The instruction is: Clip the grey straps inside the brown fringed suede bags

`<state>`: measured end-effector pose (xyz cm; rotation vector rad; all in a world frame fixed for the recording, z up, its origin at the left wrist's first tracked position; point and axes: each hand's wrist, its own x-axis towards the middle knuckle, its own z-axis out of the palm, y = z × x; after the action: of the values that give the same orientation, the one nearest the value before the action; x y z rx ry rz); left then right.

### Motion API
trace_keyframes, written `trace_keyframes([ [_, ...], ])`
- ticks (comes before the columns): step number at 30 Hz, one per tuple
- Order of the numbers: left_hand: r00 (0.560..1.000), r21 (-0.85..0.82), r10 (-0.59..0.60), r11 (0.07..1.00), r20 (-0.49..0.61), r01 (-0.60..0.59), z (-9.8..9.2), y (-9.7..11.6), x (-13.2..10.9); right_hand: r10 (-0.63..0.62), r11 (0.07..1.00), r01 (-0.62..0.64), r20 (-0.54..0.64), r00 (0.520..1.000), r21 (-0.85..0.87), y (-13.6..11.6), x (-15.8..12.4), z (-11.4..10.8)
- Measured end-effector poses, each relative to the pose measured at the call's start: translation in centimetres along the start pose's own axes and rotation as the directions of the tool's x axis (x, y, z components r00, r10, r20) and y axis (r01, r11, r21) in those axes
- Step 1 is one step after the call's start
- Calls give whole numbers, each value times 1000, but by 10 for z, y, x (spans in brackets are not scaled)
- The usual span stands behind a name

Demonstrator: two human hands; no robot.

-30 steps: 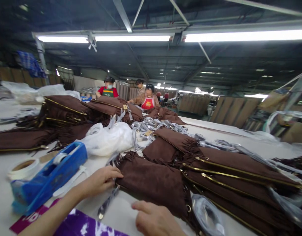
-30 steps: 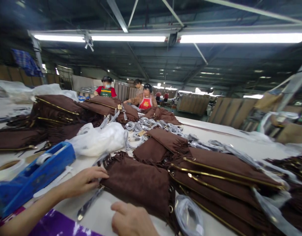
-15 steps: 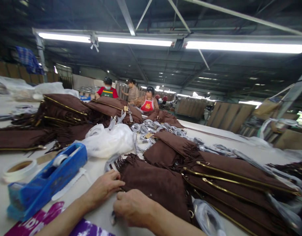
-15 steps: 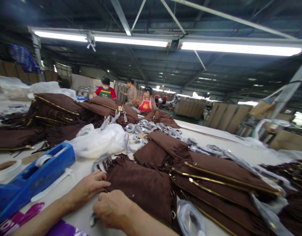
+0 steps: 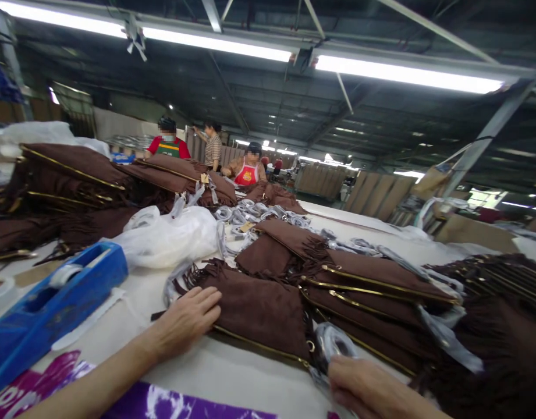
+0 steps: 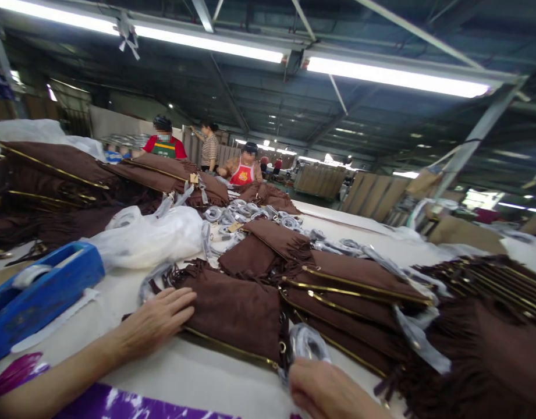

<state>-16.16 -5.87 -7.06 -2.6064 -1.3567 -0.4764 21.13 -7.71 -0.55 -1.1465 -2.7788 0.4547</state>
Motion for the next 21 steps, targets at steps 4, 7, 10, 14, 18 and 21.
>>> trace_keyframes([
  [4, 978, -271, -197, 940, 60, 206, 7, -1, 32, -240, 954, 237, -2, 971, 185, -38, 43, 22],
  [7, 963, -354, -263, 896, 62, 267, 4, -12, 47, -305, 918, 313, -72, 950, 243, -52, 70, 42],
  [10, 964, -466, -254, 846, 78, 260, 0, -23, 52, -209, 932, 241, -143, 967, 270, -54, 89, 52],
  [14, 956, -633, -279, 726, 87, 269, 5, -30, 53, -65, 957, 118, -200, 978, 267, -46, 109, 58],
  [18, 938, -743, -329, 600, 109, 297, 18, -35, 56, 93, 991, -67, -246, 965, 113, -43, 131, 65],
  [21, 927, -784, -351, 536, 130, 313, 25, -39, 58, 183, 978, -202, -245, 952, -56, -46, 145, 70],
])
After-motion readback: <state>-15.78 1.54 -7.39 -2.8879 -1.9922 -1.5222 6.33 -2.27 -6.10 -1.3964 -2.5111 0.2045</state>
